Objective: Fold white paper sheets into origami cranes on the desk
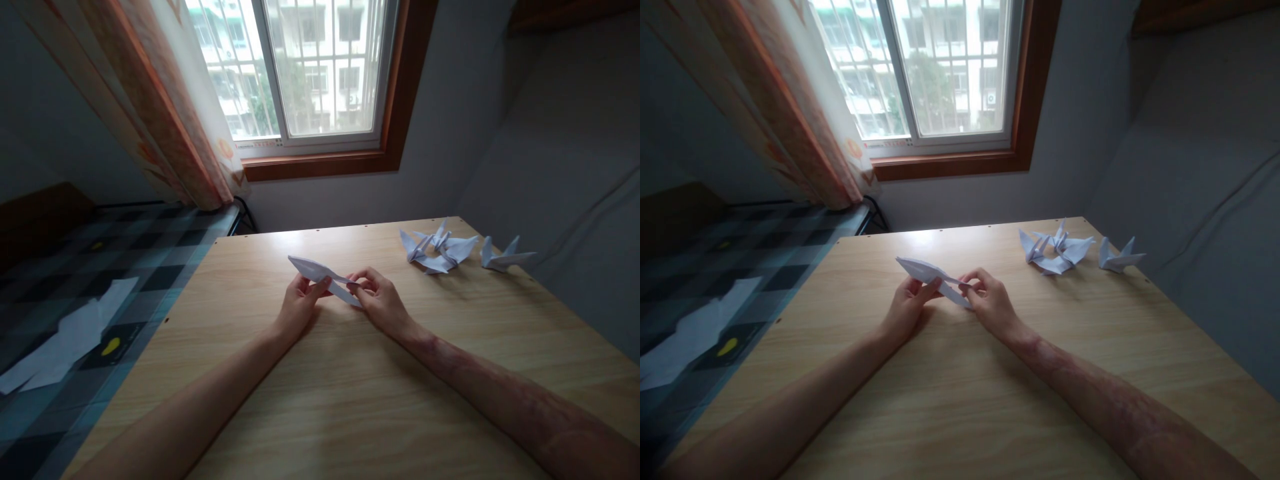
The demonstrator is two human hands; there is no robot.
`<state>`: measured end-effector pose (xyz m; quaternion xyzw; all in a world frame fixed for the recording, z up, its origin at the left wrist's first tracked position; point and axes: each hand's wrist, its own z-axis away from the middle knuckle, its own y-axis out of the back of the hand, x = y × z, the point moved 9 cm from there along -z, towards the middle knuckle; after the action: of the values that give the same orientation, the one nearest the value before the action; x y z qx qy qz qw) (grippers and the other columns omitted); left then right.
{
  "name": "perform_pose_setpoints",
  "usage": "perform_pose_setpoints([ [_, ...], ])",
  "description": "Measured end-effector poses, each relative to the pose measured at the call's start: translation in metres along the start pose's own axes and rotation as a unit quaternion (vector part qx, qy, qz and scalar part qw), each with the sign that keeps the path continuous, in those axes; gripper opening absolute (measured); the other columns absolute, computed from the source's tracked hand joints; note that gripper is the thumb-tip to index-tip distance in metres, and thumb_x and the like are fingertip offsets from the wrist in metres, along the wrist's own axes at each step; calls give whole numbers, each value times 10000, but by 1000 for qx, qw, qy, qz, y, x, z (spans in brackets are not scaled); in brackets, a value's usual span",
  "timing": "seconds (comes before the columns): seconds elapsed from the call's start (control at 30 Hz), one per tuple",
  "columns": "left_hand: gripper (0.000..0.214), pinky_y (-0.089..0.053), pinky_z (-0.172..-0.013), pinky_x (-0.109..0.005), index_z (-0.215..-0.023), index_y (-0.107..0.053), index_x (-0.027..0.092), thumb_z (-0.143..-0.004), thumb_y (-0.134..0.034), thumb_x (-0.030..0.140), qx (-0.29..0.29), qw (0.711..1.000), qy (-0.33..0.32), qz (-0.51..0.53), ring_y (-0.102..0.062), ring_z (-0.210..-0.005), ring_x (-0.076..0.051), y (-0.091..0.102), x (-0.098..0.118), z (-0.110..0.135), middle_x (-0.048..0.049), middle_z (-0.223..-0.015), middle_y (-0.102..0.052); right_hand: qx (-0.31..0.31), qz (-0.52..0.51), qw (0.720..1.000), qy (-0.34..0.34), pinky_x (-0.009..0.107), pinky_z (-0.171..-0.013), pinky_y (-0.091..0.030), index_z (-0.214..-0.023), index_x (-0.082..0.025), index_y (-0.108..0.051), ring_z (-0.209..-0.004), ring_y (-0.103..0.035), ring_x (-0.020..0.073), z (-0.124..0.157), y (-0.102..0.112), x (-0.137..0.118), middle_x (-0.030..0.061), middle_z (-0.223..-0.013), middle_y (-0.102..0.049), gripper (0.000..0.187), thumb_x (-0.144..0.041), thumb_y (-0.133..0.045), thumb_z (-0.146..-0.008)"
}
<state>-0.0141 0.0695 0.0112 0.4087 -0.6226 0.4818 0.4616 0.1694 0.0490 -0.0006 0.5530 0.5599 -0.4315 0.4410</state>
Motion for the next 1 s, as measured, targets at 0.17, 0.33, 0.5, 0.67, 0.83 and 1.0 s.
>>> perform_pose_setpoints([
  [0.17,412,-665,-964,-447,-1081,-752,144,-850,-930,435,12,1000,-16,13,-775,-941,-236,5,-1,-3,-79,-1081,-796,-13,5,999,38,374,-880,-647,-882,-220,-750,-980,-775,229,-2,-1,-10,103,-1261,-770,329,-525,-873,-896],
  [0.33,400,-660,-927,-419,-1085,-741,157,-863,-919,437,2,1000,-17,19,-769,-905,-221,4,0,-3,-69,-1049,-791,-91,-60,994,-4,326,-774,-606,-825,-216,-631,-932,-769,216,1,-17,-7,81,-1180,-781,431,-567,-870,-901],
  [0.5,385,-641,-851,-340,-1074,-756,158,-871,-907,448,12,999,-15,26,-738,-860,-186,5,1,-4,-58,-1019,-787,-117,24,993,-17,282,-582,-427,-755,-217,-604,-612,-568,152,4,-19,-6,-14,-674,-633,532,-679,-718,-994],
  [0.67,408,-617,-782,-315,-1061,-765,139,-887,-890,487,-39,999,1,-3,-722,-816,-188,-6,0,-2,-69,-958,-791,-132,64,989,10,284,-589,-407,-779,-203,-694,-591,-508,139,6,-19,-15,-7,-670,-607,617,-699,-514,-1098],
  [0.83,388,-595,-777,-318,-1059,-755,155,-924,-851,506,-81,997,1,-21,-726,-821,-202,-16,1,3,-66,-951,-783,-128,21,991,-27,277,-550,-427,-859,-222,-687,-586,-531,153,6,-19,-13,-5,-722,-666,549,-749,-644,-1006],
  [1.0,380,-563,-792,-290,-1052,-743,165,-944,-820,521,-101,993,-9,-64,-693,-891,-205,-23,4,7,-60,-965,-762,-154,65,985,42,361,-827,-550,-802,-224,-702,-845,-658,243,5,-24,-25,42,-848,-716,601,-759,-565,-1040],
])
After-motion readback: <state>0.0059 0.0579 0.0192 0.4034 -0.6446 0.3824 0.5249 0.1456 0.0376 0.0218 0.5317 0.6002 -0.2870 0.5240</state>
